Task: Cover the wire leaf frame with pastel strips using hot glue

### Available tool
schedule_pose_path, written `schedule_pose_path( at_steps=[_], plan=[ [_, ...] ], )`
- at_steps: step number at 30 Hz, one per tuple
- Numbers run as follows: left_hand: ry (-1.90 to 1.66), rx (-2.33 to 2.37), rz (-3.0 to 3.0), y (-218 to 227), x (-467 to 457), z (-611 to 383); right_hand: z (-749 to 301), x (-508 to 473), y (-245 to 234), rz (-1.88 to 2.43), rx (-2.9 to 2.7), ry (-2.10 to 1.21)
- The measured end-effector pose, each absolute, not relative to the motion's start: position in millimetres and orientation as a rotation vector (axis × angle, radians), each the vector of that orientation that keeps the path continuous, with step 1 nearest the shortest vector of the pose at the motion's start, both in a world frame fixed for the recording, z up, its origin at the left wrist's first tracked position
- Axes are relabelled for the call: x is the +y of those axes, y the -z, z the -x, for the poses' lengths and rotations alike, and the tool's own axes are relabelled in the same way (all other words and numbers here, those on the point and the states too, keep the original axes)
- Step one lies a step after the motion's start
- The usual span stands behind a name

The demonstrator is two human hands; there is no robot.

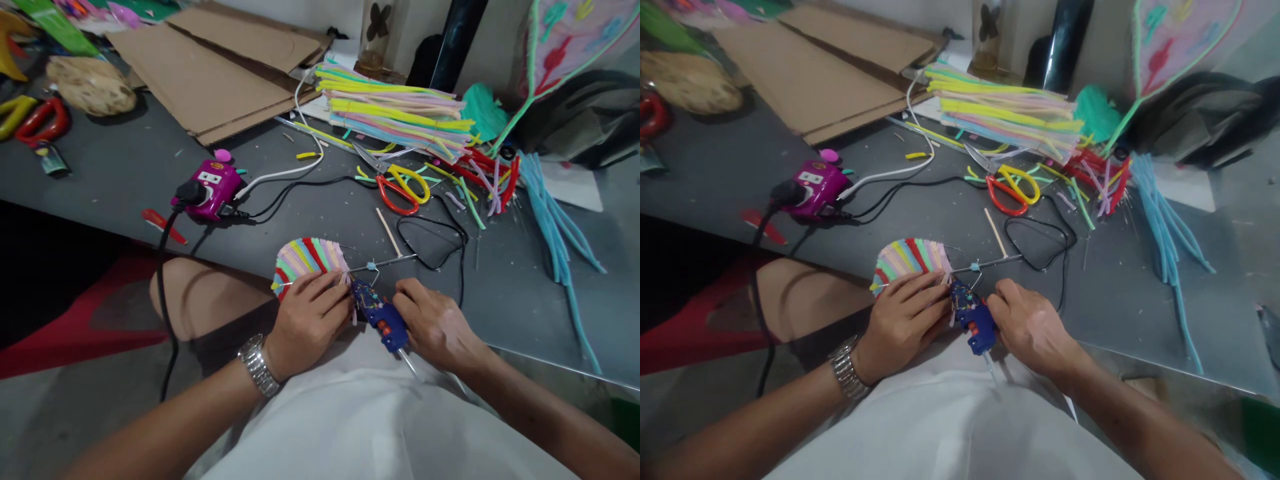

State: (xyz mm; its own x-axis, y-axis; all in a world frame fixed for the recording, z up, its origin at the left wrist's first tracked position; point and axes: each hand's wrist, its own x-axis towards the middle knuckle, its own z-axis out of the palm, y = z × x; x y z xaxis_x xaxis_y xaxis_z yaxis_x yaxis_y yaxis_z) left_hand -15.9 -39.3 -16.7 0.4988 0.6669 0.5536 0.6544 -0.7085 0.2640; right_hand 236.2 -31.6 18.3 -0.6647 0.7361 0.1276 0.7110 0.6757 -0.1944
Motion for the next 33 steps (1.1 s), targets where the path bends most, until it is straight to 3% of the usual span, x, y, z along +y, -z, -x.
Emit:
schedule_pose_path(
  at_steps=[12,19,33],
  plan=[
    [-1.025,1.186,-2.702,17,-39,17,-236,-32,-19,1.168,-2.655,-0.238],
    [-1.024,1.178,-2.695,16,-39,17,-242,-31,-13,1.098,-2.343,-0.596],
    [-1.023,1.188,-2.7,18,-38,17,-205,-5,7,1.099,-2.137,-0.339]
  ],
)
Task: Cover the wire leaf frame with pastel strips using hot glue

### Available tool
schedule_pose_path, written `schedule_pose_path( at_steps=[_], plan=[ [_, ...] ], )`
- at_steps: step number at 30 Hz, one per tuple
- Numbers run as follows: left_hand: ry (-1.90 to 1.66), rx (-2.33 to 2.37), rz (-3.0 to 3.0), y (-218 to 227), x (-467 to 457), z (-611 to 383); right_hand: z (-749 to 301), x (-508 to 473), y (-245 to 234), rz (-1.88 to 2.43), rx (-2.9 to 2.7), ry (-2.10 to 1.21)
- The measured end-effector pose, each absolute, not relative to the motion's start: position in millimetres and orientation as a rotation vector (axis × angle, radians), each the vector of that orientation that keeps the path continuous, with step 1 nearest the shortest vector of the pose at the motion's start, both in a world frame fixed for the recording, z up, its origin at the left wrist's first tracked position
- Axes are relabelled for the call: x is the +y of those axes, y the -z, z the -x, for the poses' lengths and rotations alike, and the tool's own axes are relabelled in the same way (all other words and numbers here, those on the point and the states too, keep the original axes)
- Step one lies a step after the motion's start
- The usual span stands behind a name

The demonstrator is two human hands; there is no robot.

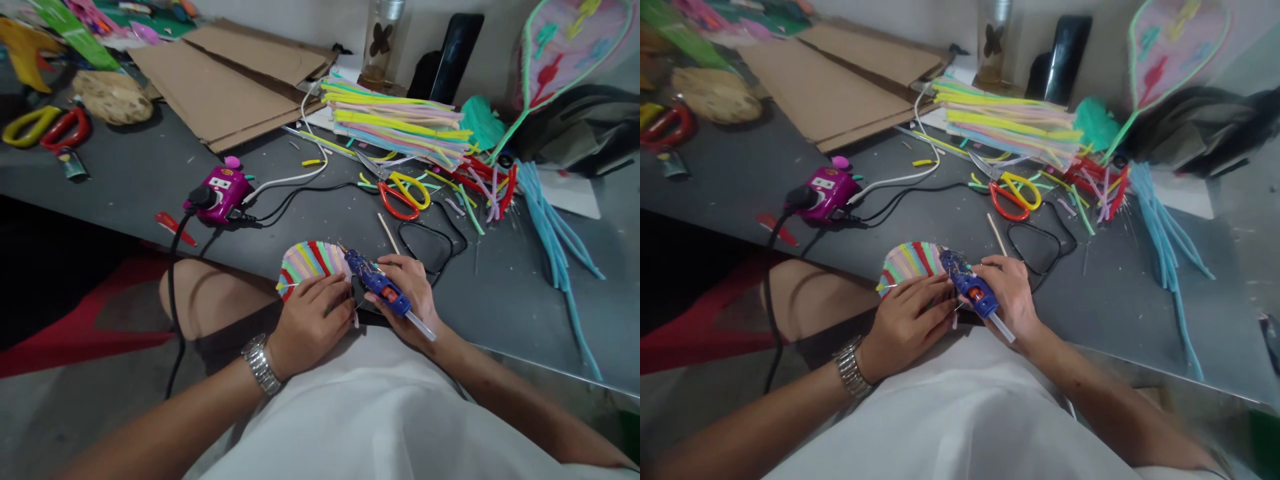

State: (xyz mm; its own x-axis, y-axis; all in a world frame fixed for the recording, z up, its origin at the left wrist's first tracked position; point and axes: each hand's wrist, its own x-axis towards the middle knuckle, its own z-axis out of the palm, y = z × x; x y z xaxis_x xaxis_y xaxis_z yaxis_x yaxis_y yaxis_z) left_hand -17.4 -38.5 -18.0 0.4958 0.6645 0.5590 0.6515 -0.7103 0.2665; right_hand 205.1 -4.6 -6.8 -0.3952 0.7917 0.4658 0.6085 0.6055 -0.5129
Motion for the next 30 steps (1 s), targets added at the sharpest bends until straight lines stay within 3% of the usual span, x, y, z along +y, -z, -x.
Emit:
schedule_pose_path(
  at_steps=[17,30],
  plan=[
    [-1.065,1.197,-2.672,21.1,-38.5,16.5,-208.7,-5.5,9.5,1.128,-2.203,-0.457],
    [-1.023,1.196,-2.713,16.1,-39.1,17.3,-206.5,-4.6,8.2,1.11,-2.326,-0.307]
  ],
)
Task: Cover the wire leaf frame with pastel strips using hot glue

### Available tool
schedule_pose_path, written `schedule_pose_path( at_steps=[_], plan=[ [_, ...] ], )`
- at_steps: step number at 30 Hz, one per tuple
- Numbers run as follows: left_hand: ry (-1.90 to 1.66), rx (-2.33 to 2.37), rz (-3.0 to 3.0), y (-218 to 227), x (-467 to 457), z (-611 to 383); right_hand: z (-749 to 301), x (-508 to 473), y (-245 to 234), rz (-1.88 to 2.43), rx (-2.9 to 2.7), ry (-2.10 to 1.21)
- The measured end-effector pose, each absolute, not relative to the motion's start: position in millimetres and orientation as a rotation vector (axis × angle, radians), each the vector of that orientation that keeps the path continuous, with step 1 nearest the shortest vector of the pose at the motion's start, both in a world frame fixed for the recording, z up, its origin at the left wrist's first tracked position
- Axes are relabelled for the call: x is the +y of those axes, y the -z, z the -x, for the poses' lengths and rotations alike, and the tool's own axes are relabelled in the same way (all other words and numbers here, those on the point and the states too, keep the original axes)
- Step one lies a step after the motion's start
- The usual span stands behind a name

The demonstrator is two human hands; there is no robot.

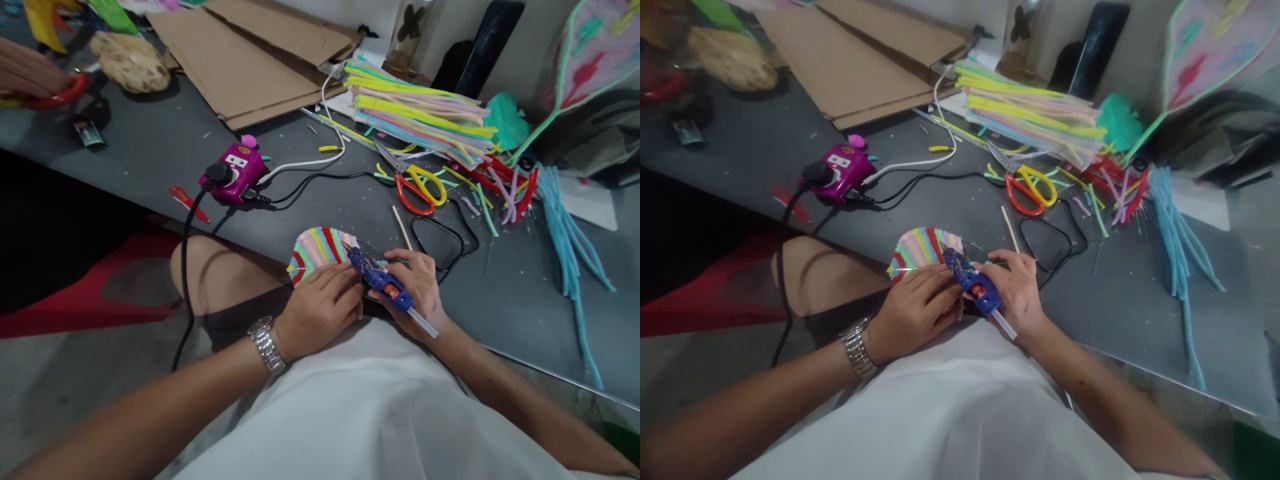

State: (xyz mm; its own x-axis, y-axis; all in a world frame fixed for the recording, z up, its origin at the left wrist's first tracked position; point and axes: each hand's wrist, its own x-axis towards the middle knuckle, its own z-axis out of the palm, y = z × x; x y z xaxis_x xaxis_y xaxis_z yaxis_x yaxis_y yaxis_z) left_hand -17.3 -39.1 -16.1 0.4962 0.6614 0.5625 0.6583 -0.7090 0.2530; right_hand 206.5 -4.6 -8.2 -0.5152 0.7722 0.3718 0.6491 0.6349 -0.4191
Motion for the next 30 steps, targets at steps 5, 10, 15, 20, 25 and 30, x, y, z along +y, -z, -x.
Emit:
schedule_pose_path(
  at_steps=[5,10,15,20,25,30],
  plan=[
    [-1.055,1.17,-2.734,17,-41,15,-206,-6,12,1.113,-2.333,-0.308],
    [-1.095,1.15,-2.723,20,-44,15,-204,-7,10,1.138,-2.3,-0.331],
    [-1.112,1.112,-2.703,23,-47,15,-201,-8,7,1.195,-2.226,-0.367],
    [-1.139,1.027,-2.721,25,-50,19,-198,-8,9,1.263,-2.18,-0.374],
    [-1.176,0.964,-2.675,25,-52,25,-196,-9,10,1.291,-2.174,-0.359],
    [-1.236,0.918,-2.646,28,-52,31,-196,-10,12,1.311,-2.134,-0.386]
  ],
)
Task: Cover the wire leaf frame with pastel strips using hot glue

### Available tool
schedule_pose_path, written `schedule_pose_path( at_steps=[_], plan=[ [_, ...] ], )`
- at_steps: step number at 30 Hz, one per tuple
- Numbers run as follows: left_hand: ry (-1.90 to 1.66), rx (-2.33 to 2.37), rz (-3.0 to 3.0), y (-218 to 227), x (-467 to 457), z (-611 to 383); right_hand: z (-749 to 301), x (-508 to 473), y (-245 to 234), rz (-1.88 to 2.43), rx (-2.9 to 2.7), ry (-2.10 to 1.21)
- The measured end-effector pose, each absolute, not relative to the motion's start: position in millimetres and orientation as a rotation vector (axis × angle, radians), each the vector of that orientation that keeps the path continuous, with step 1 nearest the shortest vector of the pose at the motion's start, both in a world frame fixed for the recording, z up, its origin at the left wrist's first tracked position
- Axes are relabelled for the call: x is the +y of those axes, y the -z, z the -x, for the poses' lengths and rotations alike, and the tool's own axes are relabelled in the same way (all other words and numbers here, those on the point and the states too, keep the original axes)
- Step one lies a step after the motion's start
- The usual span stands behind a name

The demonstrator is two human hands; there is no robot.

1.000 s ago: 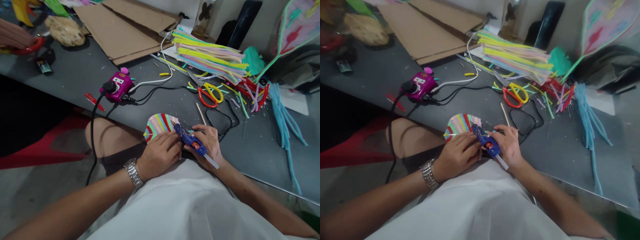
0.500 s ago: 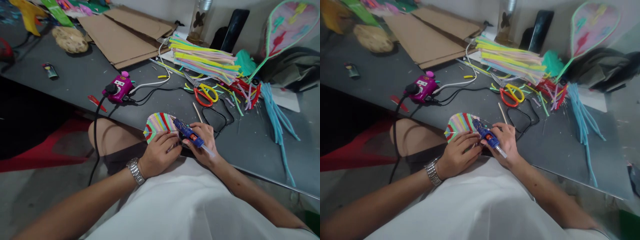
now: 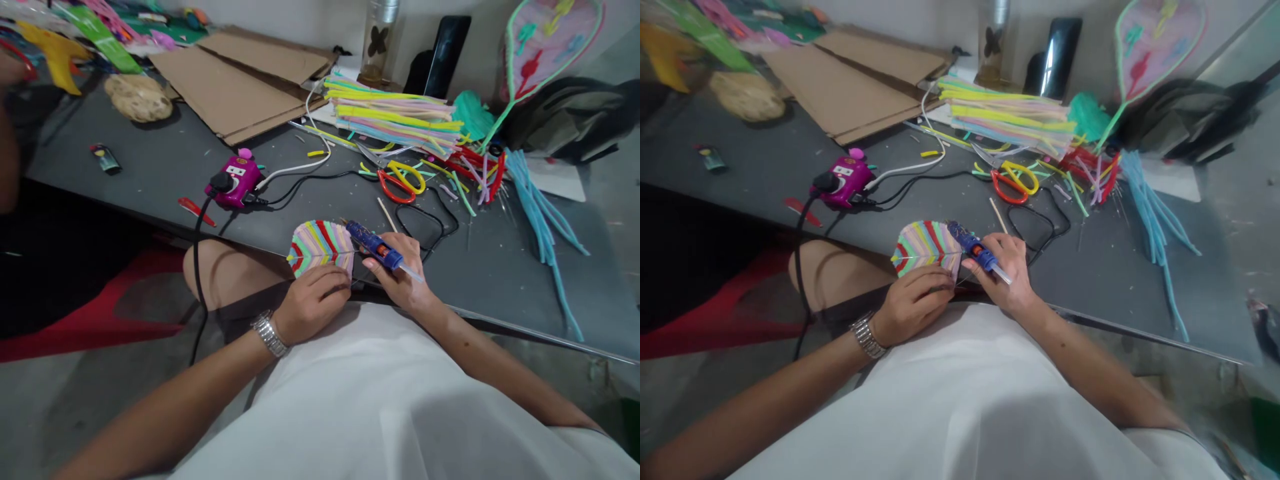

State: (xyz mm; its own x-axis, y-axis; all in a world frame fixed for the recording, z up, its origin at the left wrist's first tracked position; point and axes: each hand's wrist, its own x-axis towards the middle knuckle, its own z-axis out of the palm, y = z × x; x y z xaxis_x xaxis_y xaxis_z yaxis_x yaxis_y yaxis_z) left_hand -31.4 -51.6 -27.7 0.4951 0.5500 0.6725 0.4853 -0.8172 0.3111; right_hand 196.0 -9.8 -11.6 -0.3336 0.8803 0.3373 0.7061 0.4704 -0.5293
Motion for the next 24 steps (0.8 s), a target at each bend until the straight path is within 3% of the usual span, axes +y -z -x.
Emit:
schedule_pose_path(
  at_steps=[24],
  plan=[
    [-1.361,0.908,-2.572,41,-36,24,-202,0,14,1.214,-2.12,-0.424]
  ],
)
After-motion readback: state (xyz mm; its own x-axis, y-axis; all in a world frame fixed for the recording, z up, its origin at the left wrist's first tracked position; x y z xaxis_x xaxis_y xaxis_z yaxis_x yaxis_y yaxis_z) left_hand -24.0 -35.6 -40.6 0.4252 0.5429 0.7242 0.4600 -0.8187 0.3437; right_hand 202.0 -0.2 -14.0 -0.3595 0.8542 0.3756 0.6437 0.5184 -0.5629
